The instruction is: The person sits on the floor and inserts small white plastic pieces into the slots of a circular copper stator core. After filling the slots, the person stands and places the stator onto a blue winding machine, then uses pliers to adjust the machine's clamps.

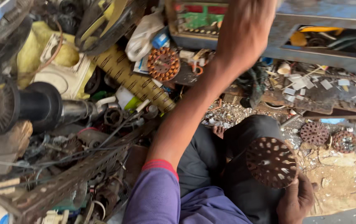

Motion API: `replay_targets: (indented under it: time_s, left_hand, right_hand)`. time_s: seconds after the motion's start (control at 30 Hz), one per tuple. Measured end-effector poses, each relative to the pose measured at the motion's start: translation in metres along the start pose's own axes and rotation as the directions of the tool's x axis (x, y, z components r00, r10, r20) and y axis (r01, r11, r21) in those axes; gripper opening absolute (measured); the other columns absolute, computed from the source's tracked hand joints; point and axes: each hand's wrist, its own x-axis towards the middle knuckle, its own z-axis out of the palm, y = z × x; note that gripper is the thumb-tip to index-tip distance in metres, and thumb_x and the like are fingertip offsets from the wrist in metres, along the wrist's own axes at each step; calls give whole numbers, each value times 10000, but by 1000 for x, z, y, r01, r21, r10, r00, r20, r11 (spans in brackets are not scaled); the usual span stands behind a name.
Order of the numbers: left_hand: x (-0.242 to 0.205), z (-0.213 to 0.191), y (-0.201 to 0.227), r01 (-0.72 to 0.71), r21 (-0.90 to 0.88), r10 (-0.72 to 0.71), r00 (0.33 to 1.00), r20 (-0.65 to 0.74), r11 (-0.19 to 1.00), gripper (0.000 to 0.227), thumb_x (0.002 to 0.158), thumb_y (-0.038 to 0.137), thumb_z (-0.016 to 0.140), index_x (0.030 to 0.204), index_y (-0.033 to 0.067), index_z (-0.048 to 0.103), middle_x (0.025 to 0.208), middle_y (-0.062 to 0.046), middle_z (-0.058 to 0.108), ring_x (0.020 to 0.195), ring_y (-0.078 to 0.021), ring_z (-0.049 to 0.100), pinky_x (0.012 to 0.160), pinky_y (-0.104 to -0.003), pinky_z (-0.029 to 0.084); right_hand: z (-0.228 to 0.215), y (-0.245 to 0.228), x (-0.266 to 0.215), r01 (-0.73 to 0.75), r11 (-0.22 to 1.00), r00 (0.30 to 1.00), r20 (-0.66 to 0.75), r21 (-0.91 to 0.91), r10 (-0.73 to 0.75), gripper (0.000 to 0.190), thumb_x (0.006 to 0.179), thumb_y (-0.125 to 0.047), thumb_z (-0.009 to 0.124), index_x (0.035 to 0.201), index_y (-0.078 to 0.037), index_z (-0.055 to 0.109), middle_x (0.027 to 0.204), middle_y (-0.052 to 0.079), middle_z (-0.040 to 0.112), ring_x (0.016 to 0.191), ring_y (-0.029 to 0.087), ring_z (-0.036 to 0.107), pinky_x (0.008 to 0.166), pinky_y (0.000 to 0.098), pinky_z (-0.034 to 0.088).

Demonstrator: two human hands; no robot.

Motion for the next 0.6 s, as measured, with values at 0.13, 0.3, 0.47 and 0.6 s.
replay_targets:
  time_s: [0.13, 0.3, 0.47, 0.6]
  left_hand:
    - [-38, -97, 25, 200, -206, -188, 979, 76, 958, 543, 957, -32, 737, 1418, 25, 456, 1355, -178, 606, 1280, -317, 653, 1080, -368, 586]
    - [-95, -192, -36, 452, -45, -428, 868, 251, 891, 583, 904, 64, 819, 1386, 89, 493, 1325, -149, 657, 1219, -296, 693, 1051, -401, 596]
    - [-123, -191, -169, 540, 296, -605, 769, 206, 788, 557, 896, 32, 805, 1373, 37, 518, 1289, -184, 669, 1182, -332, 666, 981, -443, 570]
    - [-157, -145, -255, 559, 332, -638, 740, 213, 760, 613, 818, -7, 833, 1343, -8, 517, 1245, -201, 677, 1172, -331, 667, 1003, -444, 562]
  right_hand:
    - [4, -3, 4, -59, 990, 998, -2, 125, 60, 254, 1155, -227, 608, 1235, 1, 686, 990, 23, 721, 971, 77, 621, 1205, 333, 317]
    - [-2, 4, 3, 62, 997, 998, 14, -46, -62, 275, 1185, -216, 589, 1191, 41, 687, 1005, 55, 716, 1020, 103, 608, 1305, 317, 221]
    - [-3, 10, 1, 42, 997, 999, 14, -64, -41, 277, 1173, -218, 611, 1200, 45, 694, 1000, 70, 712, 990, 105, 569, 1069, 294, 405]
    - [-1, 14, 2, 22, 998, 999, -31, 58, -20, 272, 1181, -177, 629, 1239, 85, 672, 1123, 102, 662, 1057, 117, 604, 1030, 263, 458]
